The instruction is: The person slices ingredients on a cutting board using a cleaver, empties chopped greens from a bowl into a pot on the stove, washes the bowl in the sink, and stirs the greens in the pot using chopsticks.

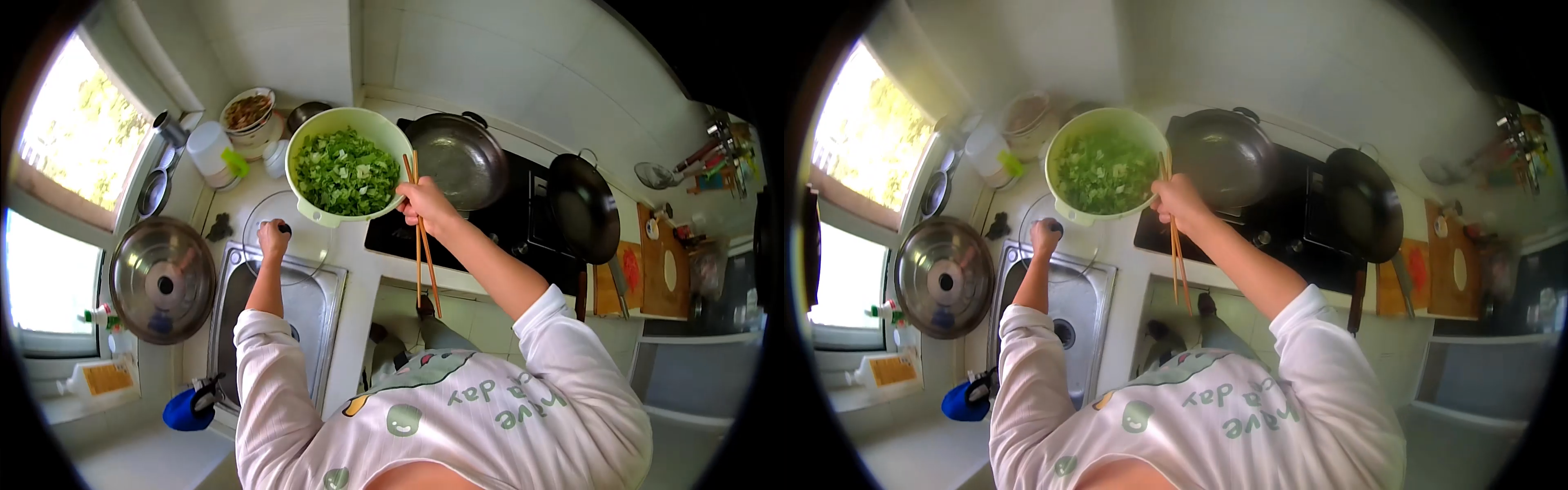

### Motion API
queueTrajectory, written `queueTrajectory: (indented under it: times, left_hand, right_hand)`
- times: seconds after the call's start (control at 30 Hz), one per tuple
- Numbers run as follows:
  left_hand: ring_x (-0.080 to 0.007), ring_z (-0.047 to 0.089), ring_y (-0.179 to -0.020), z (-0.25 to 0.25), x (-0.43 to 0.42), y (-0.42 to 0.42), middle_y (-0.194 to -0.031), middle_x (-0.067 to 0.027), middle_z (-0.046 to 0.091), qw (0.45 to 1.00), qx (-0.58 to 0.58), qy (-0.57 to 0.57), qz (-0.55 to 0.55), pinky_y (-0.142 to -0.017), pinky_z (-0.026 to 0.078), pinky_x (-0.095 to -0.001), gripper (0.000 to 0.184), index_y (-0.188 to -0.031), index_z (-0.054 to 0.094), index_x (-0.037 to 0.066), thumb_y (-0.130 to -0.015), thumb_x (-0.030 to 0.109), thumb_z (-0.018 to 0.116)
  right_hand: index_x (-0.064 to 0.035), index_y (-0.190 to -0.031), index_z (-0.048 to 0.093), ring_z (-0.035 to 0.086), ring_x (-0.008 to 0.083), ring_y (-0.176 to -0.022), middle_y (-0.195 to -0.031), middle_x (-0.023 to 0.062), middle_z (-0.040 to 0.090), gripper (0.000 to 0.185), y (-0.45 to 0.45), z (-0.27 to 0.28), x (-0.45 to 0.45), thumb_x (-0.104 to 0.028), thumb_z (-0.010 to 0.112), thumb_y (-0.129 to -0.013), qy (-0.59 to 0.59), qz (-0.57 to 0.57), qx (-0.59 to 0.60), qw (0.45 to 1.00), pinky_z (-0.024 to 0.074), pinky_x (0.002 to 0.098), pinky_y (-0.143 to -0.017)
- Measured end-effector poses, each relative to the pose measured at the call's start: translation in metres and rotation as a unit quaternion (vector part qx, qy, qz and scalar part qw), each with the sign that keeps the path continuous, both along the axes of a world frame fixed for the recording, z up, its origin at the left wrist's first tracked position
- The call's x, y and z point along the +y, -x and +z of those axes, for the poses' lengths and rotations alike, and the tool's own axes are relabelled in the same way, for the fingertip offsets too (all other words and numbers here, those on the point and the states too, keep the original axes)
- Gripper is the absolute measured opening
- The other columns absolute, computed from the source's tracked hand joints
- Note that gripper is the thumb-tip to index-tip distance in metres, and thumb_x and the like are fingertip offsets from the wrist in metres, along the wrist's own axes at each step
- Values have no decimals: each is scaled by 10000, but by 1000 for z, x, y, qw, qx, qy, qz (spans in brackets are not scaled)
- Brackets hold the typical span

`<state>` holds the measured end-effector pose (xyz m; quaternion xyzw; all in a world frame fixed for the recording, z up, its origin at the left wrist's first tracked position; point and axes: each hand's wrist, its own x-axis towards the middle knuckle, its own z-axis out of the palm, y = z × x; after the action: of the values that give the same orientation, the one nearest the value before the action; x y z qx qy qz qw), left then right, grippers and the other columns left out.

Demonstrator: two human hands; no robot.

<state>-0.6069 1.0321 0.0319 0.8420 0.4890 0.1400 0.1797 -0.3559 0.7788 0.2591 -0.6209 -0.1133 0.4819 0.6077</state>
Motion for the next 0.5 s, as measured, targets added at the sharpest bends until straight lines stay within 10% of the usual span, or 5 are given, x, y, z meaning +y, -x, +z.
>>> queueTrajectory:
  times: [0.2, 0.27, 0.33, 0.4, 0.5]
  left_hand:
    - [-351, 547, -956, 30, -20, -17, -1061, -189, 579, 999, 42, 18, -1, -901, 411, -408, 324, -974, 660, 56, -652, 100, 662]
    - [-355, 555, -990, 53, -35, -30, -1116, -192, 557, 990, -121, -67, 23, -871, 445, -430, 431, -1126, 585, 32, -748, 216, 684]
    - [-358, 561, -1012, 137, -84, -60, -1176, -197, 526, 785, -462, 399, 101, -812, 491, -446, 615, -1293, 423, 16, -847, 397, 609]
    - [-331, 572, -1018, 186, -123, -84, -1198, -200, 510, 647, -511, 563, 46, -747, 526, -417, 703, -1348, 310, 12, -883, 498, 515]
    - [-322, 608, -957, 224, -151, -127, -1162, -207, 533, 675, -445, 588, -35, -741, 538, -401, 652, -1312, 321, -8, -887, 440, 529]
  right_hand:
    - [76, -832, 434, 365, 126, -420, -645, 167, 470, 131, -31, -8, -32, -28, 497, -782, -16, -30, 32, 999, 277, 262, -341]
    - [14, -745, 439, 330, 81, -383, -593, 103, 471, 109, -40, -8, -36, -48, 506, -806, -33, -37, 44, 998, 265, 242, -336]
    - [29, -771, 430, 330, 92, -400, -605, 116, 459, 102, -49, -5, -41, -41, 499, -798, -43, -39, 44, 997, 254, 242, -342]
    - [45, -797, 420, 330, 103, -418, -618, 130, 448, 107, -57, -4, -43, -34, 492, -790, -47, -30, 48, 997, 243, 242, -347]
    - [36, -828, 432, 372, 113, -428, -612, 110, 443, 113, -74, -12, -44, -56, 494, -805, -58, -24, 31, 998, 258, 233, -347]
